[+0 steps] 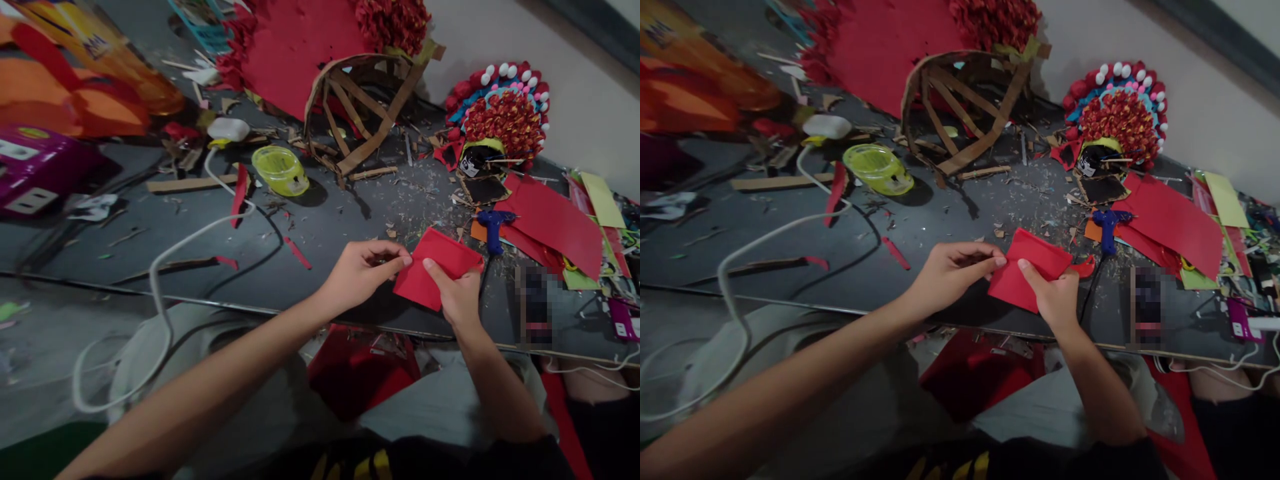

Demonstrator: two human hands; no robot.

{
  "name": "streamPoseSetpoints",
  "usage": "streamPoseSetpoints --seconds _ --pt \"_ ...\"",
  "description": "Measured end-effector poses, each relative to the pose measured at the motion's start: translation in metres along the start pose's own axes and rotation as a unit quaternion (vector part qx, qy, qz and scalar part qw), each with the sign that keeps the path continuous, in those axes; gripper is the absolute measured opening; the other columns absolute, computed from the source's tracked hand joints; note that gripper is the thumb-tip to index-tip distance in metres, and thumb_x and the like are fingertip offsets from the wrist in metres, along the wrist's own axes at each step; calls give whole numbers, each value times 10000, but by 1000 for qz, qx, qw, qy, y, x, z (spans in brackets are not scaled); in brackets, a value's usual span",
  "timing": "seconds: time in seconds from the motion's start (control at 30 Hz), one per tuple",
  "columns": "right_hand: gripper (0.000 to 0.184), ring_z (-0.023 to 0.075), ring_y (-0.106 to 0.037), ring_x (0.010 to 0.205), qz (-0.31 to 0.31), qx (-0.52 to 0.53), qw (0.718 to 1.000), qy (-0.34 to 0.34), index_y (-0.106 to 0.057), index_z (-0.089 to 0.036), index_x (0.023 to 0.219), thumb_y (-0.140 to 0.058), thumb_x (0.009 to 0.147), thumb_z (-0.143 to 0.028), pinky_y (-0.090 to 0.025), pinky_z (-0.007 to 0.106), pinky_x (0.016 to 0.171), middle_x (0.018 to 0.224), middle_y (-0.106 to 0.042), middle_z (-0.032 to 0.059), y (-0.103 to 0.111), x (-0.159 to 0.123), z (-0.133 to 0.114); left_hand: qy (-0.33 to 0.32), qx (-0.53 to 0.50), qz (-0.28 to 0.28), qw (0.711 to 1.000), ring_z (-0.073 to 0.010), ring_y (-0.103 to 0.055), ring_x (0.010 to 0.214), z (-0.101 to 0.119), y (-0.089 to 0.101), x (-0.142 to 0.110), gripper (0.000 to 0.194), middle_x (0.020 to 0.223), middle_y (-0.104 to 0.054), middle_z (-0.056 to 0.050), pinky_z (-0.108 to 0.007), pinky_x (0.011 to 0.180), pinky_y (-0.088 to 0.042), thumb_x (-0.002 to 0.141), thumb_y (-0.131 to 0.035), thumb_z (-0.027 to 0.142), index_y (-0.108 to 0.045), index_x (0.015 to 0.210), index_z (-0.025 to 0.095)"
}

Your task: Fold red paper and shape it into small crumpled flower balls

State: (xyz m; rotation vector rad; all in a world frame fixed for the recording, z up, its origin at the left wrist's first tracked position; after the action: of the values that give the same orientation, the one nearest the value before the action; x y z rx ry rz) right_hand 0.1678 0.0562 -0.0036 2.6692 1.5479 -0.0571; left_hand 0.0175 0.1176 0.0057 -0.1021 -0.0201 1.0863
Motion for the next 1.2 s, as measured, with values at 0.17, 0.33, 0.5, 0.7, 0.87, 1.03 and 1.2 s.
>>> streamPoseSetpoints --seconds 0.17,0.33,0.5,0.7,0.87,1.03,1.2 --pt "204 171 -681 639 39 -14 999 30 -704 -174 720 -772 621 -339 -577 298 636 704 -736 3 0 -4 -3 35 -60 44 997 -83 -458 515 -3 -6 -4 203 560 -563 14 -198 517 -411 666 -690 342 -692 674 139" --pt "189 177 -687 647 53 -8 998 28 -702 -178 725 -767 630 -328 -585 312 643 707 -738 4 -2 -7 -1 56 -121 57 989 -64 -408 516 -10 -12 -9 205 552 -509 31 -179 498 -350 679 -705 340 -689 657 136" --pt "221 190 -692 663 60 -5 998 18 -691 -168 723 -762 631 -356 -596 345 674 732 -741 28 -4 -9 -2 87 -188 76 975 -49 -392 494 -15 -16 -13 222 543 -478 43 -155 463 -325 669 -730 340 -647 643 136" --pt "217 185 -684 644 75 -26 996 32 -675 -154 689 -755 630 -348 -593 329 650 698 -731 29 -1 -7 -9 89 -191 52 976 -53 -477 514 -11 -14 -8 211 623 -562 27 -133 452 -401 648 -747 307 -655 749 147" --pt "158 179 -684 603 81 -80 991 72 -681 -171 640 -755 617 -308 -590 308 626 654 -727 7 3 -6 -20 64 -131 11 989 -72 -517 534 -4 -9 -5 209 657 -602 1 -145 453 -456 653 -734 294 -658 766 135" --pt "124 175 -685 597 67 -101 988 97 -691 -182 650 -748 627 -290 -593 319 656 656 -729 -5 3 -8 -23 15 -86 6 996 -73 -508 519 0 -9 -7 157 623 -579 2 -156 464 -462 698 -685 277 -623 689 134" --pt "194 183 -675 612 92 -65 992 57 -671 -169 655 -745 634 -347 -586 324 623 656 -715 12 1 -10 -14 -30 -72 62 995 -59 -472 508 -1 -12 -13 172 621 -578 -4 -146 467 -439 733 -677 290 -636 681 131"
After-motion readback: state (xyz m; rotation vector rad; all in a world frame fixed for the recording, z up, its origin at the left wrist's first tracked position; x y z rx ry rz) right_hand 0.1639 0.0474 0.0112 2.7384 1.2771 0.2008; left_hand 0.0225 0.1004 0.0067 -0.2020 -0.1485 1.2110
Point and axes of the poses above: each hand's wrist, its own x-axis towards the middle knuckle, its own y-axis out of the back of the hand, z = x × y, the point moved 3 cm from there along x, towards the middle knuckle
